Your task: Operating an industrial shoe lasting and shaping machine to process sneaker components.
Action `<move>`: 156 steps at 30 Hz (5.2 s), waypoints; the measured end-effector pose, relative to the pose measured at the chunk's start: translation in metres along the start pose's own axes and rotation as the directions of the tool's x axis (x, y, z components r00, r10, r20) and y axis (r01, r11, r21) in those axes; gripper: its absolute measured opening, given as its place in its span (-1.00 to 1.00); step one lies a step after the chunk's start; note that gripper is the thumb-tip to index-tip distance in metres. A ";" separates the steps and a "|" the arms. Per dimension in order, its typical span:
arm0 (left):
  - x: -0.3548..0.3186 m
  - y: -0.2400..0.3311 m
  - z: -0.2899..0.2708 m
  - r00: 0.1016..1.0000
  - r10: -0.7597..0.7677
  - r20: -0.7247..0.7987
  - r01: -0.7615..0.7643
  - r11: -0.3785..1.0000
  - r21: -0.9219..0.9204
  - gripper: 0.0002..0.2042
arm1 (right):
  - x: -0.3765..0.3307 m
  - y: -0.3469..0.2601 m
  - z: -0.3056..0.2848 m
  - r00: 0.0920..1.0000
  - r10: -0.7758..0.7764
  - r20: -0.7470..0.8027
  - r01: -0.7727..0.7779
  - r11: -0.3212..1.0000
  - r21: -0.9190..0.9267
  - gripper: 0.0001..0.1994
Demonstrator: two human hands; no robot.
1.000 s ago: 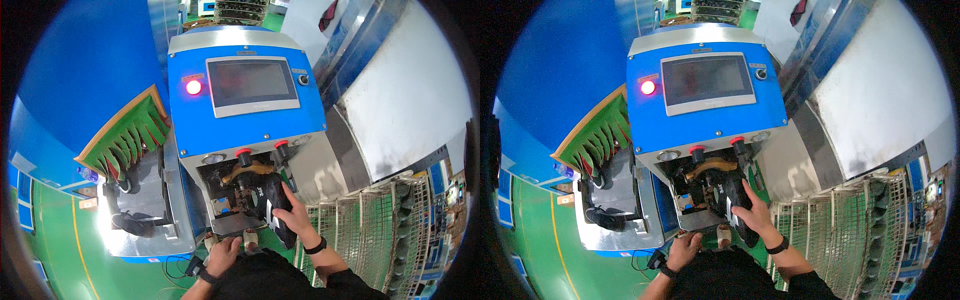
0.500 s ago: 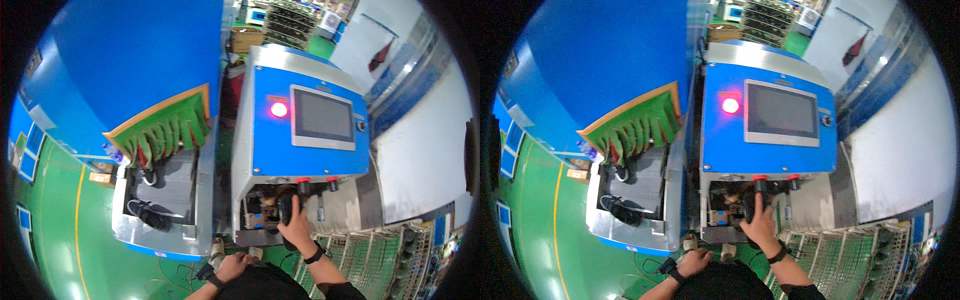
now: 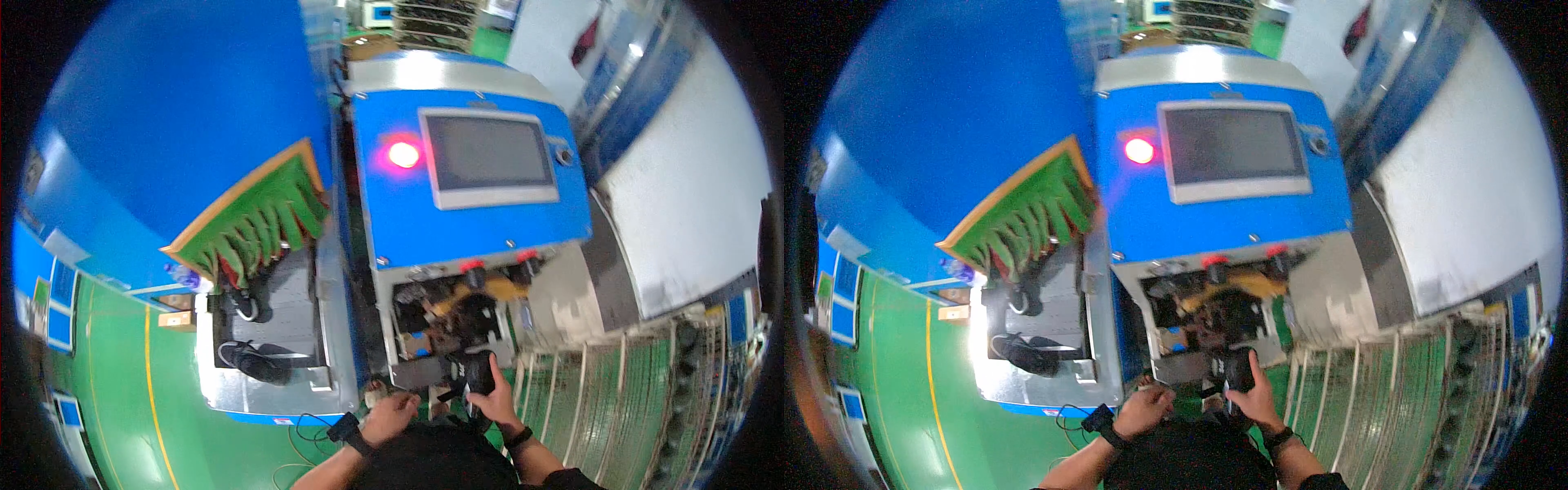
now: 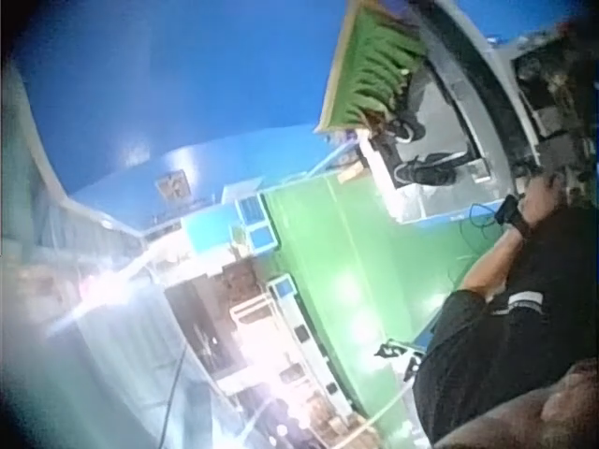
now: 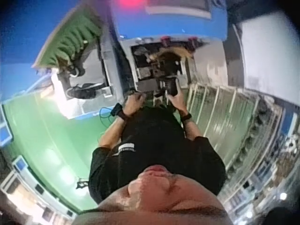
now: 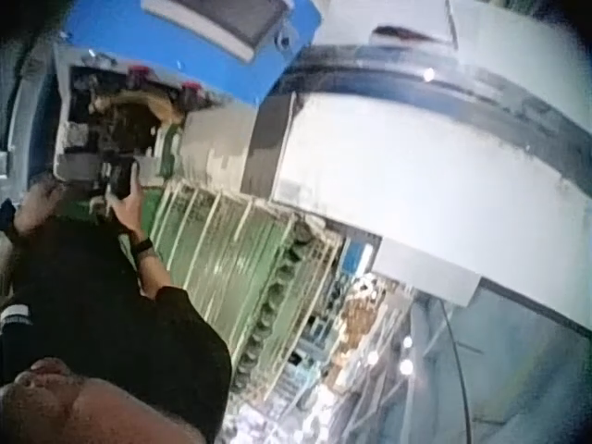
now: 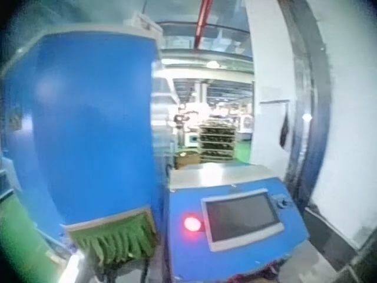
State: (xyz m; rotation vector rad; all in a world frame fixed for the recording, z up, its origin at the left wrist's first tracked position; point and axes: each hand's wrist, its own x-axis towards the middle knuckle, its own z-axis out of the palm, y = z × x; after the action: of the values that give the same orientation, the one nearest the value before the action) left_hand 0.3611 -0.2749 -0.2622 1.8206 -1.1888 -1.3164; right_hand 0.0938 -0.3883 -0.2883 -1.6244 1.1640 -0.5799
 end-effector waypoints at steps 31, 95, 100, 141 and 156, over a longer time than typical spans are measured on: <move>-0.021 0.062 0.051 0.910 0.411 -0.051 -0.379 0.877 0.297 -0.70 | -0.002 -0.030 -0.053 0.988 0.148 0.036 -0.136 0.746 0.652 -0.12; 0.080 0.151 0.026 0.913 0.172 -0.369 -0.121 0.980 0.157 -0.60 | 0.068 -0.084 0.008 0.897 -0.375 -0.235 0.178 0.791 -0.585 0.02; 0.152 0.203 0.068 0.878 0.353 -0.324 -0.020 0.703 0.710 -0.42 | 0.059 -0.088 0.022 0.912 -0.042 -0.407 -0.106 0.937 -0.334 0.07; 0.120 0.079 0.020 0.686 0.723 -0.079 -0.444 0.502 0.742 -0.67 | 0.020 -0.034 0.092 0.829 -0.504 -0.243 -0.028 0.397 -0.918 -0.38; 0.021 -0.080 0.035 0.640 0.232 0.732 0.473 0.632 -0.614 -0.46 | -0.074 -0.077 0.007 0.914 0.364 0.177 -0.361 0.931 -0.048 -0.07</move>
State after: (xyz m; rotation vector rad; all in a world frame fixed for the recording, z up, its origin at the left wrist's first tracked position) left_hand 0.3556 -0.2589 -0.3502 0.6642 -0.5861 -2.3680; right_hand 0.0996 -0.3173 -0.2087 -1.3912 1.2910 -0.1784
